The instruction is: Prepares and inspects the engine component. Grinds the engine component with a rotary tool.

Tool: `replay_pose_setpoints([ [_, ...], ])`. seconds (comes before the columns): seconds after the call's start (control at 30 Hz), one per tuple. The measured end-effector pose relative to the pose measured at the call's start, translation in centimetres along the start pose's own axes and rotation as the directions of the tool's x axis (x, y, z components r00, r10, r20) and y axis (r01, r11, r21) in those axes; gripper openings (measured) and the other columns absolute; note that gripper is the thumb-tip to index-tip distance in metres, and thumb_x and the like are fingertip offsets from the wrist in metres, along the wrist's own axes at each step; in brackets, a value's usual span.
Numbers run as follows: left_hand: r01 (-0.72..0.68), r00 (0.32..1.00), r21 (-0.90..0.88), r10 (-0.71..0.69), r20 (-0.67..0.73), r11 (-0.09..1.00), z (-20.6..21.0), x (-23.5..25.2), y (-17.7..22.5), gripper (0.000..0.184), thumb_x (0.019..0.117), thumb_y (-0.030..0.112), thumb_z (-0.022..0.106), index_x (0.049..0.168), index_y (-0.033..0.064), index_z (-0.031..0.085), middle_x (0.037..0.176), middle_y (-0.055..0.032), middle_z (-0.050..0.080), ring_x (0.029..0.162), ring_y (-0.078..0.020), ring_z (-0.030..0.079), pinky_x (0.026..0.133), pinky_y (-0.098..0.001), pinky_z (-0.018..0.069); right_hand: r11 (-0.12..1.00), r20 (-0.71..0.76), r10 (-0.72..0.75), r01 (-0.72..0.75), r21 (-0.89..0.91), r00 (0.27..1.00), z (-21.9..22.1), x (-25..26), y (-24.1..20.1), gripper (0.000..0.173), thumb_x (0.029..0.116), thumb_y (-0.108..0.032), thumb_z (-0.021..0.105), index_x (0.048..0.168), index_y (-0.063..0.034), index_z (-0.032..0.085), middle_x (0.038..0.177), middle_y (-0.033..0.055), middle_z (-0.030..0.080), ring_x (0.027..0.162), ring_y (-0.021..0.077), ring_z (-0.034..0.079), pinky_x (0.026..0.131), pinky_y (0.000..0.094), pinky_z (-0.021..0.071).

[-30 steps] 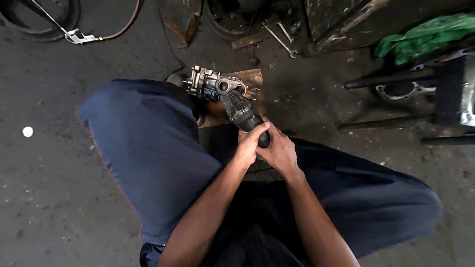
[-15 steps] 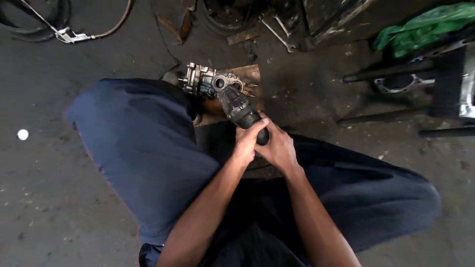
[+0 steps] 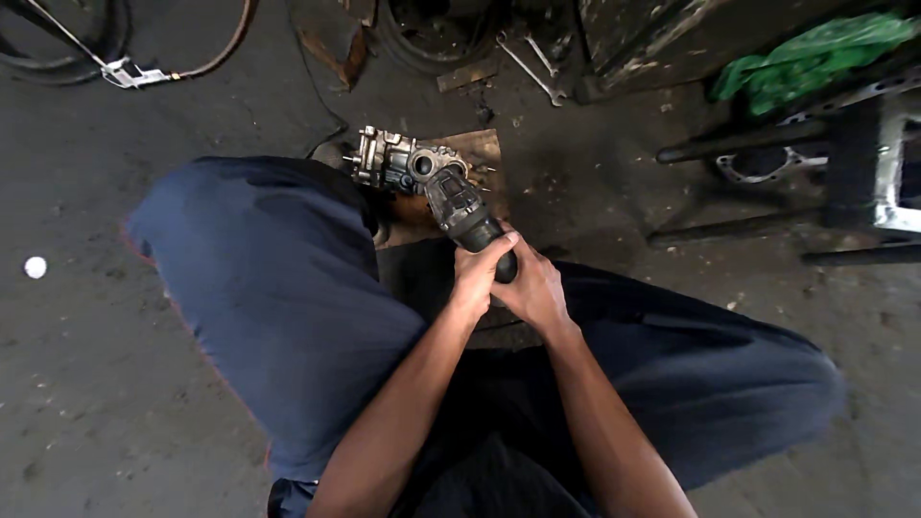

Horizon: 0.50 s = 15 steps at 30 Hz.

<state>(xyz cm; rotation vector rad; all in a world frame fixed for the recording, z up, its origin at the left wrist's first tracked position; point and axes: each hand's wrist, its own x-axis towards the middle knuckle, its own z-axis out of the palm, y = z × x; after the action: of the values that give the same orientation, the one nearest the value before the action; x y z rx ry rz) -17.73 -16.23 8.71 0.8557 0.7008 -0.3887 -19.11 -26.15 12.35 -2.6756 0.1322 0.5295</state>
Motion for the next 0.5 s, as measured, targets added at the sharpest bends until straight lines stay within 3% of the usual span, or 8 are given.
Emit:
replay_pose_setpoints([
  [0.2, -0.014, 1.000, -0.020, 0.014, -0.003, 1.000, 0.04, -0.12, 0.20, 0.052, 0.0834, 0.013, 0.085, 0.128, 0.0036, 0.060, 0.107, -0.0157, 0.070, 0.098, -0.0230, 0.069, 0.088, -0.0407, 0.0586, 1.000, -0.010, 0.020, -0.020, 0.008, 1.000, 0.03, -0.08, -0.40, 0.084, 0.0803, -0.040, 0.080, 0.155, -0.0222, 0.046, 0.122, 0.0148, 0.072, 0.099, 0.0370, 0.072, 0.083, 0.0601, 0.0550],
  [0.5, -0.019, 0.999, -0.057, 0.021, 0.032, 0.998, -0.24, -0.33, 0.06, 0.050, 0.0885, 0.017, 0.079, 0.132, 0.0044, 0.058, 0.111, -0.0158, 0.071, 0.101, -0.0240, 0.070, 0.090, -0.0421, 0.0584, 0.998, 0.021, 0.023, -0.021, -0.056, 1.000, -0.38, -0.28, -0.94, 0.084, 0.0815, -0.040, 0.079, 0.157, -0.0291, 0.043, 0.127, 0.0132, 0.070, 0.097, 0.0372, 0.072, 0.080, 0.0603, 0.0557],
])
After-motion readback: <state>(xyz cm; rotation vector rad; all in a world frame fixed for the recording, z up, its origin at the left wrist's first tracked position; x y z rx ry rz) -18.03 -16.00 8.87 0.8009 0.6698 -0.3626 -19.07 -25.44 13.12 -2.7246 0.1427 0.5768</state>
